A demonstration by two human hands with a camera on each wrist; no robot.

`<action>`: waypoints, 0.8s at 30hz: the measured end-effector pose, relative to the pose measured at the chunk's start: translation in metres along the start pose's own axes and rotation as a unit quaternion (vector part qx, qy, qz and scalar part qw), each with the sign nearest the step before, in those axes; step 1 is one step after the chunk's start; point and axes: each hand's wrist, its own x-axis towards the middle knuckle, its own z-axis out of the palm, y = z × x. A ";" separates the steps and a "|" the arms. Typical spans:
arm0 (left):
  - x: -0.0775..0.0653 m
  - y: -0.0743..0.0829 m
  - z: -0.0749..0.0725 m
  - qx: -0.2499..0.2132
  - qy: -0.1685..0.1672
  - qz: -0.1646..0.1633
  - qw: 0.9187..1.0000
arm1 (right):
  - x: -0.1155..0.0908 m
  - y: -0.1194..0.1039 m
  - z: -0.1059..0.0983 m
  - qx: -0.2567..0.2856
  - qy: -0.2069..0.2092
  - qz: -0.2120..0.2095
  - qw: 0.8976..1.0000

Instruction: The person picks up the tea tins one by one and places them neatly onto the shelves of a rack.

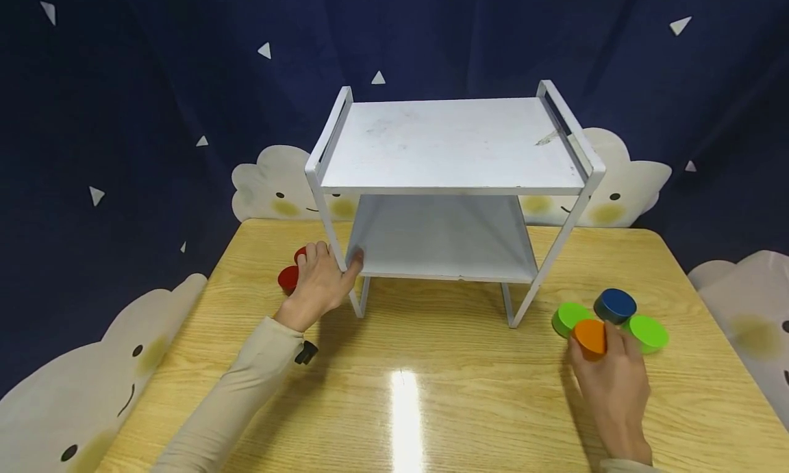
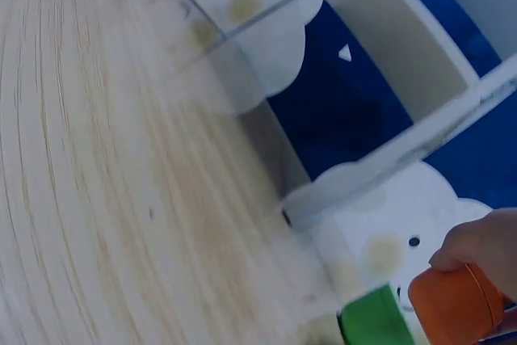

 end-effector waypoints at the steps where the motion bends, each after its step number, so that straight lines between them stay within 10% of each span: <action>1: 0.000 0.000 0.000 -0.001 -0.001 -0.001 1.000 | -0.001 -0.004 0.000 0.003 0.007 -0.009 1.000; 24: 0.000 0.000 -0.004 0.005 -0.032 -0.007 0.999 | 0.000 -0.068 -0.004 0.064 0.054 -0.153 0.985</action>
